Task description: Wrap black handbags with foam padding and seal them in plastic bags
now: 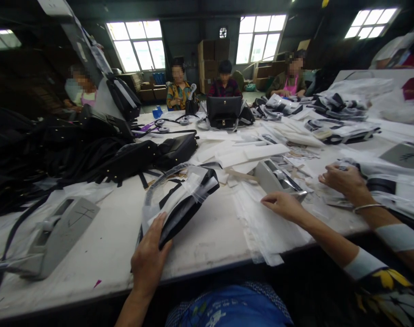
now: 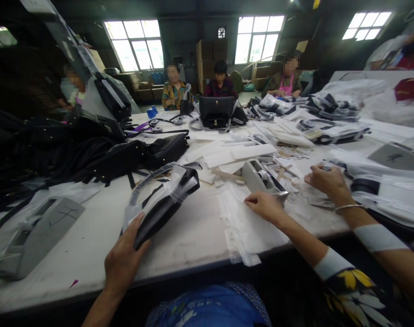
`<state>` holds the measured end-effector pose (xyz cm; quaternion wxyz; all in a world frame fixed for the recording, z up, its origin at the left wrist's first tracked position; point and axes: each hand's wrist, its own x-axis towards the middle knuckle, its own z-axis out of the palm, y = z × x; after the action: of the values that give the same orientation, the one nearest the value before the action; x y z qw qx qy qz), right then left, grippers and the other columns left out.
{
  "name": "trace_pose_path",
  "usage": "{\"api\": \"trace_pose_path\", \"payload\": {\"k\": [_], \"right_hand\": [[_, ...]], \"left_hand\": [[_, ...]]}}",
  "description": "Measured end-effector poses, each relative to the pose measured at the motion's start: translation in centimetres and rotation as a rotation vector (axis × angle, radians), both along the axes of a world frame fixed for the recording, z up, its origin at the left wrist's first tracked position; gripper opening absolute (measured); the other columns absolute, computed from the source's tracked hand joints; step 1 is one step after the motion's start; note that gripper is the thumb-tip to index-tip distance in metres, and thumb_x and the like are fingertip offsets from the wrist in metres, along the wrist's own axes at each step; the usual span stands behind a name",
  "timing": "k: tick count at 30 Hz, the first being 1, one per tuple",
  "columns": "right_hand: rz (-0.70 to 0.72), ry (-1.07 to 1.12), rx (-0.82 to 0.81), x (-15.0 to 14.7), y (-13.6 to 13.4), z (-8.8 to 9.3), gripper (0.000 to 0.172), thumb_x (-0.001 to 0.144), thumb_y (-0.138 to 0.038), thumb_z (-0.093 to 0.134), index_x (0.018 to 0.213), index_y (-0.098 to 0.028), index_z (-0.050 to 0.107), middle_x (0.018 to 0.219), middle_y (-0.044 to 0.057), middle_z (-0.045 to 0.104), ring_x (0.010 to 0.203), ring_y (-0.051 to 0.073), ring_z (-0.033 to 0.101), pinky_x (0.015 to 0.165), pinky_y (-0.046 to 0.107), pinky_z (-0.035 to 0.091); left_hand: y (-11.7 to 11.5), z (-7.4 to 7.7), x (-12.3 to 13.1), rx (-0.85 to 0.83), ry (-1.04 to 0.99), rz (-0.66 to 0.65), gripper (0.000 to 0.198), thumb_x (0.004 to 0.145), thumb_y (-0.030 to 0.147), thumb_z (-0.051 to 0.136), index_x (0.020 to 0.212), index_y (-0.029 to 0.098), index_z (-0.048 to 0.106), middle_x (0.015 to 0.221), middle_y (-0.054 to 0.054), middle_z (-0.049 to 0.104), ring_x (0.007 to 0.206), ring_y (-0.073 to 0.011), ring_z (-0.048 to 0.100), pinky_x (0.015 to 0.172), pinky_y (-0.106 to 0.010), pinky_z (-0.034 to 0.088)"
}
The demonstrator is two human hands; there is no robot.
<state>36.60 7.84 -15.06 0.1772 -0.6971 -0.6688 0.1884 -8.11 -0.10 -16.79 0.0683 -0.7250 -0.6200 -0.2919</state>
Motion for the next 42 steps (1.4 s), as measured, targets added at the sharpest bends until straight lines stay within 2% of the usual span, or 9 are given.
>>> {"api": "trace_pose_path", "payload": {"k": [8, 11, 14, 20, 26, 31, 34, 38, 42], "right_hand": [[0.025, 0.105, -0.042, -0.6, 0.7, 2.5, 0.027, 0.076, -0.044, 0.064, 0.08, -0.019, 0.073, 0.075, 0.007, 0.074, 0.071, 0.023, 0.069, 0.066, 0.031, 0.051], [0.063, 0.143, -0.02, -1.8, 0.3, 3.2, 0.023, 0.079, -0.041, 0.061, 0.081, -0.02, 0.07, 0.105, 0.01, 0.075, 0.094, 0.026, 0.07, 0.08, 0.034, 0.053], [0.184, 0.088, 0.076, -4.5, -1.1, 3.6, 0.013, 0.081, -0.034, 0.058, 0.079, -0.022, 0.064, 0.132, 0.01, 0.064, 0.117, 0.029, 0.062, 0.099, 0.043, 0.046], [0.402, -0.035, 0.133, -12.1, -5.2, 2.2, 0.011, 0.082, -0.02, 0.054, 0.088, -0.022, 0.062, 0.128, 0.011, 0.066, 0.116, 0.029, 0.063, 0.098, 0.044, 0.047], [0.479, 0.003, 0.151, -16.3, -5.1, -0.5, 0.009, 0.085, -0.021, 0.057, 0.09, -0.019, 0.065, 0.126, 0.014, 0.066, 0.117, 0.03, 0.062, 0.1, 0.043, 0.047], [0.344, 0.058, 0.283, -13.7, -3.0, -0.8, 0.018, 0.095, -0.036, 0.055, 0.101, -0.023, 0.066, 0.121, 0.008, 0.069, 0.109, 0.025, 0.066, 0.096, 0.039, 0.05], [0.295, -0.147, 0.382, -10.4, -1.0, -1.7, 0.028, 0.096, -0.034, 0.054, 0.118, -0.021, 0.065, 0.134, 0.012, 0.062, 0.124, 0.029, 0.057, 0.106, 0.045, 0.044], [0.317, -0.385, 0.234, -7.3, 2.2, -4.4, 0.054, 0.095, -0.042, 0.056, 0.14, -0.013, 0.053, 0.149, 0.018, 0.047, 0.139, 0.036, 0.041, 0.113, 0.052, 0.035], [0.292, -0.409, 0.194, -6.2, 6.3, -6.0, 0.054, 0.1, -0.036, 0.048, 0.143, -0.005, 0.048, 0.151, 0.024, 0.041, 0.141, 0.037, 0.037, 0.114, 0.052, 0.033]], "left_hand": [[0.1, -0.3, -0.2, -0.03, -0.008, 0.013, 0.077, 0.087, 0.019, 0.065, 0.154, 0.033, 0.028, 0.149, -0.002, 0.05, 0.125, -0.0256, 0.059, 0.1, -0.037, 0.053], [0.1, -0.3, -0.2, -0.028, -0.014, 0.015, 0.079, 0.087, 0.018, 0.066, 0.154, 0.033, 0.028, 0.148, -0.002, 0.051, 0.124, -0.0256, 0.06, 0.099, -0.037, 0.054], [0.0, -0.2, -0.3, -0.02, -0.024, 0.007, 0.08, 0.086, 0.016, 0.066, 0.154, 0.033, 0.027, 0.148, -0.002, 0.051, 0.124, -0.0253, 0.06, 0.1, -0.036, 0.053], [0.1, -0.4, -0.2, -0.02, -0.04, 0.021, 0.082, 0.084, 0.015, 0.068, 0.154, 0.033, 0.028, 0.149, -0.002, 0.051, 0.125, -0.0247, 0.059, 0.104, -0.036, 0.05], [0.1, -0.7, -0.1, -0.024, -0.045, 0.017, 0.082, 0.083, 0.014, 0.069, 0.153, 0.031, 0.03, 0.149, -0.003, 0.05, 0.126, -0.0246, 0.058, 0.105, -0.035, 0.049], [0.0, -0.6, -0.4, -0.025, -0.042, 0.018, 0.081, 0.085, 0.016, 0.068, 0.153, 0.032, 0.029, 0.149, -0.002, 0.051, 0.126, -0.0236, 0.059, 0.106, -0.034, 0.048], [0.1, -0.5, -0.3, -0.026, -0.04, 0.029, 0.081, 0.085, 0.015, 0.068, 0.153, 0.033, 0.028, 0.148, -0.001, 0.051, 0.125, -0.0231, 0.059, 0.105, -0.033, 0.048], [0.3, -0.6, -0.2, -0.03, -0.033, 0.038, 0.081, 0.085, 0.016, 0.068, 0.154, 0.033, 0.028, 0.149, -0.001, 0.05, 0.125, -0.0232, 0.059, 0.104, -0.033, 0.049], [0.4, -0.9, -0.2, -0.047, -0.031, 0.056, 0.08, 0.087, 0.017, 0.066, 0.154, 0.035, 0.027, 0.15, 0.0, 0.049, 0.125, -0.0227, 0.059, 0.102, -0.033, 0.05]]}}
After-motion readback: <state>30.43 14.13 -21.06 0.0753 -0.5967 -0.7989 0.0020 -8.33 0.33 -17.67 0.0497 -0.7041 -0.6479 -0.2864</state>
